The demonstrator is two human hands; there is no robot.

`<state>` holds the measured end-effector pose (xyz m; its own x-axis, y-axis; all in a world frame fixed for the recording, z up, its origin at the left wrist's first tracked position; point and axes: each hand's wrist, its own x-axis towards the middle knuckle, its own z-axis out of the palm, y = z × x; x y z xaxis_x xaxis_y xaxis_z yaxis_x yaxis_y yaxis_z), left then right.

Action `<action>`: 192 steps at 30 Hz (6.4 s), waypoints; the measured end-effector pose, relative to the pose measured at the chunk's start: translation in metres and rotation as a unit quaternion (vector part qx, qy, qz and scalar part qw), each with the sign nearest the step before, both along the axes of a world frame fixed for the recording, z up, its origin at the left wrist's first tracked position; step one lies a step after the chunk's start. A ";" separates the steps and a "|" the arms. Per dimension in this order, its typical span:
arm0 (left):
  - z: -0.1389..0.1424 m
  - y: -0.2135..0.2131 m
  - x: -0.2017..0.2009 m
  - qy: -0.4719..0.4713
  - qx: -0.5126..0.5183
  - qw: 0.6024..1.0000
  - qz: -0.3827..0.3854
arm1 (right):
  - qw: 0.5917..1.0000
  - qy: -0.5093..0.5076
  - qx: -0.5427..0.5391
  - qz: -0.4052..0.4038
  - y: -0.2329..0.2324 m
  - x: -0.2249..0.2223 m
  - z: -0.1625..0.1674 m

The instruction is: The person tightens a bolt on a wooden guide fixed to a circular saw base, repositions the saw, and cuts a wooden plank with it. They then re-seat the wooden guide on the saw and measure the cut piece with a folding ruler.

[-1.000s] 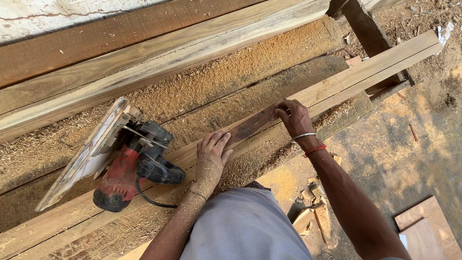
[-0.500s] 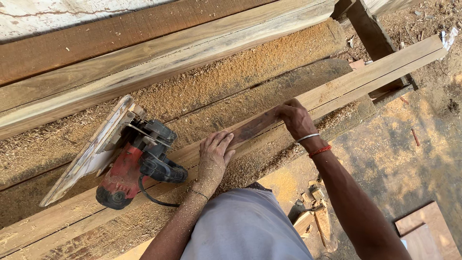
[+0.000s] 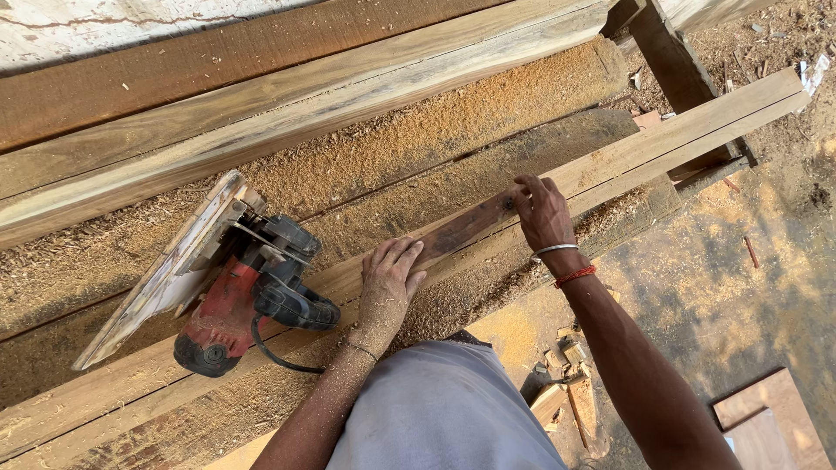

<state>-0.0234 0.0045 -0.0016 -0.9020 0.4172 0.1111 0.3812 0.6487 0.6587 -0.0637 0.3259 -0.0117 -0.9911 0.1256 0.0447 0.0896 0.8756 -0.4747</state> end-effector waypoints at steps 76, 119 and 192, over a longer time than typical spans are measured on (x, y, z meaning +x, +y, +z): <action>-0.005 0.001 0.001 0.015 0.003 1.000 -0.001 | 0.990 0.131 0.036 0.040 -0.002 0.010 -0.005; -0.009 0.003 0.000 0.003 -0.002 1.000 0.002 | 0.995 0.076 -0.061 0.008 -0.001 0.009 0.004; 0.013 -0.005 0.057 0.057 -0.029 0.976 0.208 | 0.963 0.005 -0.141 0.229 -0.106 0.015 0.018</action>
<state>0.0337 -0.0002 0.0112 -0.9778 0.0269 0.2076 0.1460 0.7984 0.5842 -0.0484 0.2202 0.0065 -0.9454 -0.3155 0.0820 -0.2804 0.6588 -0.6981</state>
